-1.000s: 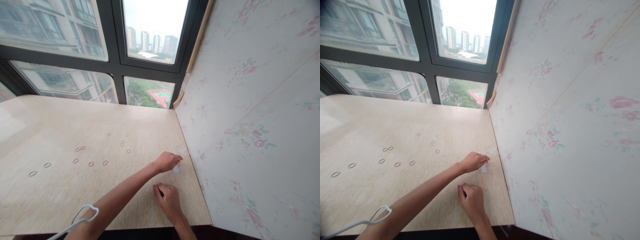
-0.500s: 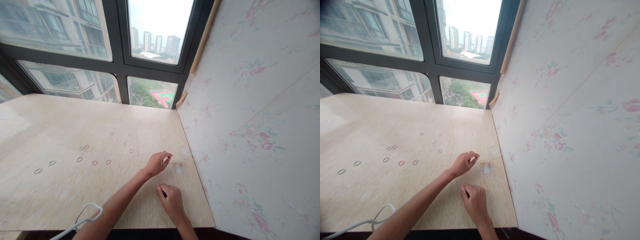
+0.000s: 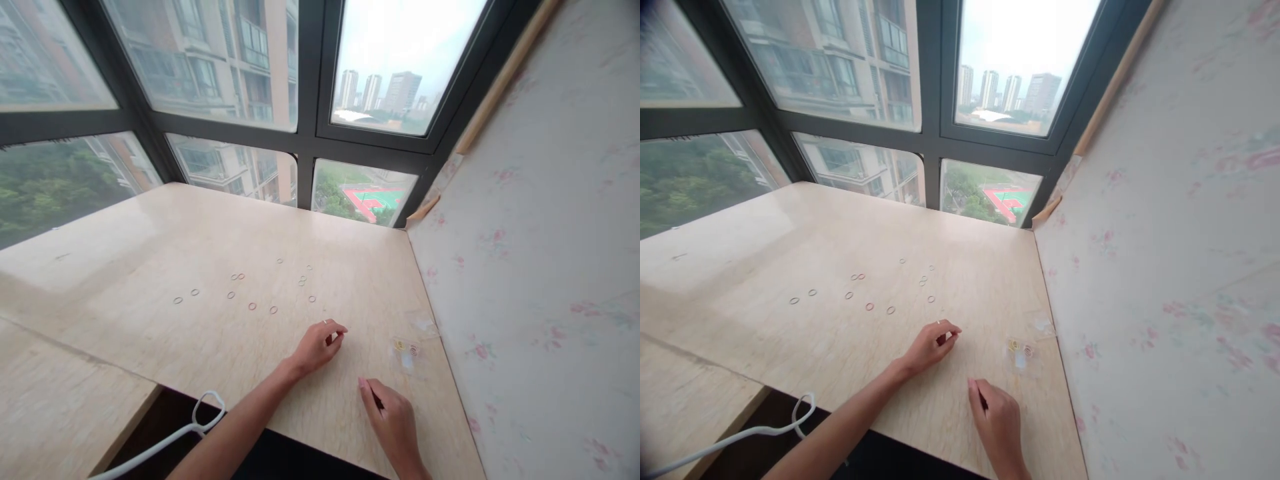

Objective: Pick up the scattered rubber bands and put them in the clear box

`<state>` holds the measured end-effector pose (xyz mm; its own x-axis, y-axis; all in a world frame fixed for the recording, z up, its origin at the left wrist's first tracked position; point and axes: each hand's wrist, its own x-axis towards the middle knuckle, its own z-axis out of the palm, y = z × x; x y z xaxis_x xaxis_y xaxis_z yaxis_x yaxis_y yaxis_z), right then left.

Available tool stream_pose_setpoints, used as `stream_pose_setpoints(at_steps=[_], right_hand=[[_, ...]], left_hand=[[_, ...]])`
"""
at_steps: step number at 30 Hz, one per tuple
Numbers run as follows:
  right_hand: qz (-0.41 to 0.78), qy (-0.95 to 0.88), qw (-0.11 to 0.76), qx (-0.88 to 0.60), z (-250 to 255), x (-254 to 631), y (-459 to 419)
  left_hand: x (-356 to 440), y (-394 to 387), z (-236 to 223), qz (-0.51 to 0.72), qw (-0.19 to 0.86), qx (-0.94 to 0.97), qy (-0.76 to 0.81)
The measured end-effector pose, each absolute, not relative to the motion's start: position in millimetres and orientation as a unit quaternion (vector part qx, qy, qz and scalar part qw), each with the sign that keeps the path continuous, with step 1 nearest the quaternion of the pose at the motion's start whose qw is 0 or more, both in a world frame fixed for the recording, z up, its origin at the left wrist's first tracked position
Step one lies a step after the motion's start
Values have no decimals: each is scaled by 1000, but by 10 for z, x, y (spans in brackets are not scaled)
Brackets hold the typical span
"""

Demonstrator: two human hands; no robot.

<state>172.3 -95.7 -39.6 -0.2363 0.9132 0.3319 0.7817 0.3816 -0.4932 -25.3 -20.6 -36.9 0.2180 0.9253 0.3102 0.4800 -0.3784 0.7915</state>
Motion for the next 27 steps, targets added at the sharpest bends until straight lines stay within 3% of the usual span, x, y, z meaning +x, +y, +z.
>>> stream_pose_setpoints(at_steps=[18, 27], right_hand=[[146, -758, 265, -578, -420, 1744, -967], [347, -677, 320, -564, -207, 1387, -892]], left_hand=[[-289, -296, -327, 343, 275, 752, 492], [-290, -323, -343, 335, 269, 763, 483]])
